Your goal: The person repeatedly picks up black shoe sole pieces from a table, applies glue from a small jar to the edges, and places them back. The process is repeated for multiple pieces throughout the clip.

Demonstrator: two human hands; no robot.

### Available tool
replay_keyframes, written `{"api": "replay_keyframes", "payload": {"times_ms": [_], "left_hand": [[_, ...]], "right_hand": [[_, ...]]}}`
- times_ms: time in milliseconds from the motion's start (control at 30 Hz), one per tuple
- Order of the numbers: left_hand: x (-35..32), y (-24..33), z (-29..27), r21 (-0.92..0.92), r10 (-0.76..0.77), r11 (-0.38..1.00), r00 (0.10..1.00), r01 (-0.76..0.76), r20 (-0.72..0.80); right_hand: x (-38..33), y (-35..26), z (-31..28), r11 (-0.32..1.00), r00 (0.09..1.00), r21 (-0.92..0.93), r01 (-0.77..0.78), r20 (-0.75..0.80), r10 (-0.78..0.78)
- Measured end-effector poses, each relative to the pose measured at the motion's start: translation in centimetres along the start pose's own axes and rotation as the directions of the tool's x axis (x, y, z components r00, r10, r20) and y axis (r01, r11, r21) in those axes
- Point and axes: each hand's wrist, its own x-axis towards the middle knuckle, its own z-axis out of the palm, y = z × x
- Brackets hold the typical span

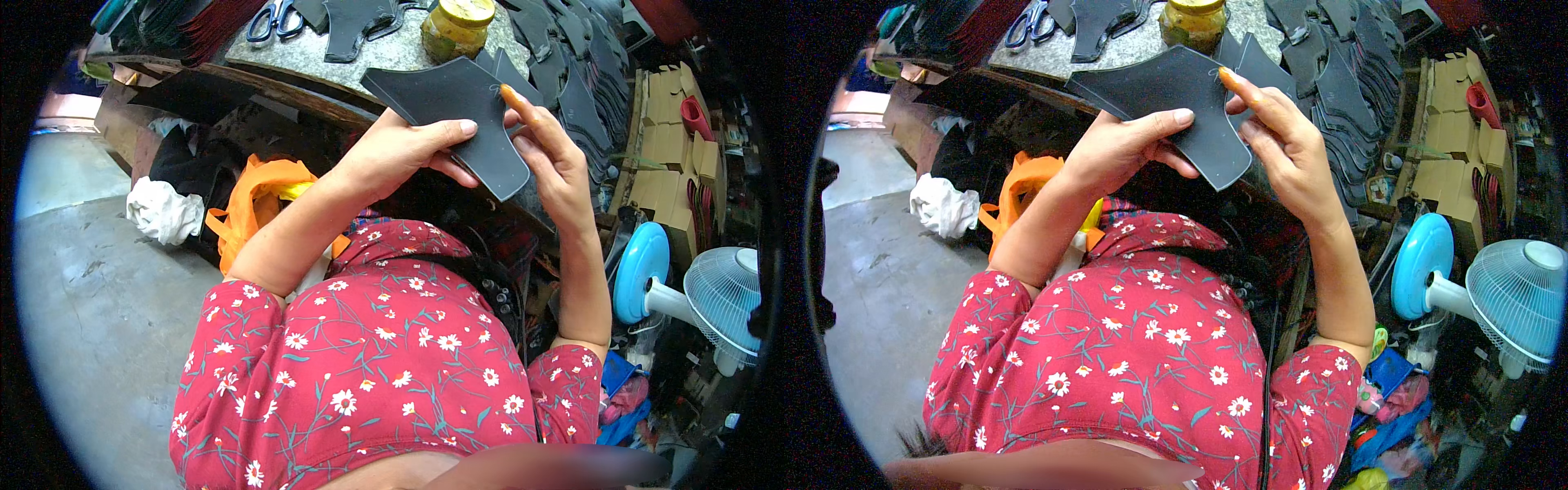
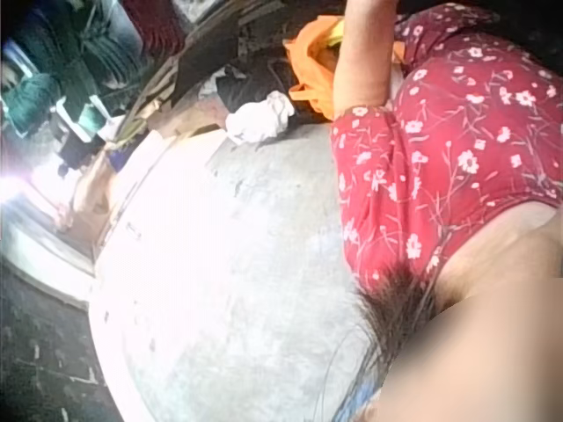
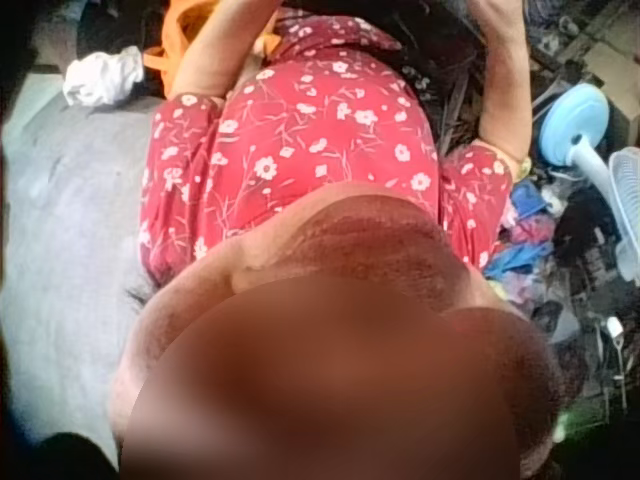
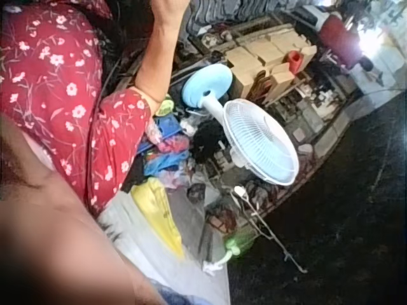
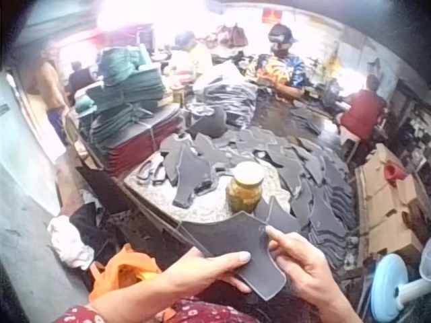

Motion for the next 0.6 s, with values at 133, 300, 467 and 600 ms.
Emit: {"api": "replay_keyframes", "payload": {"times_ms": [133, 300, 467, 600], "left_hand": [[-0.2, 0.6, 0.2, -0.044, -0.005, 0.999, 1.0, 0.006, 0.03], [-0.1, 0.4, 0.1, -0.009, 0.008, 1.0, 1.0, -0.008, -0.013], [0.0, 0.6, -0.4, 0.025, -0.025, 0.999, 0.998, 0.027, -0.057], [0.1, 0.7, -0.6, 0.041, 0.023, 0.999, 0.997, -0.021, -0.068]], "right_hand": [[0.0, 0.2, 0.6, 0.996, 0.999, -0.081, 0.026, -0.033, -0.029], [-0.5, 0.1, 0.3, 0.995, 0.997, -0.067, 0.079, 0.023, -0.078], [-1.4, 0.0, -0.3, 0.986, 0.988, -0.059, 0.154, 0.015, -0.153], [-2.3, 0.0, -0.6, 0.985, 0.986, -0.046, 0.167, -0.009, -0.168]]}}
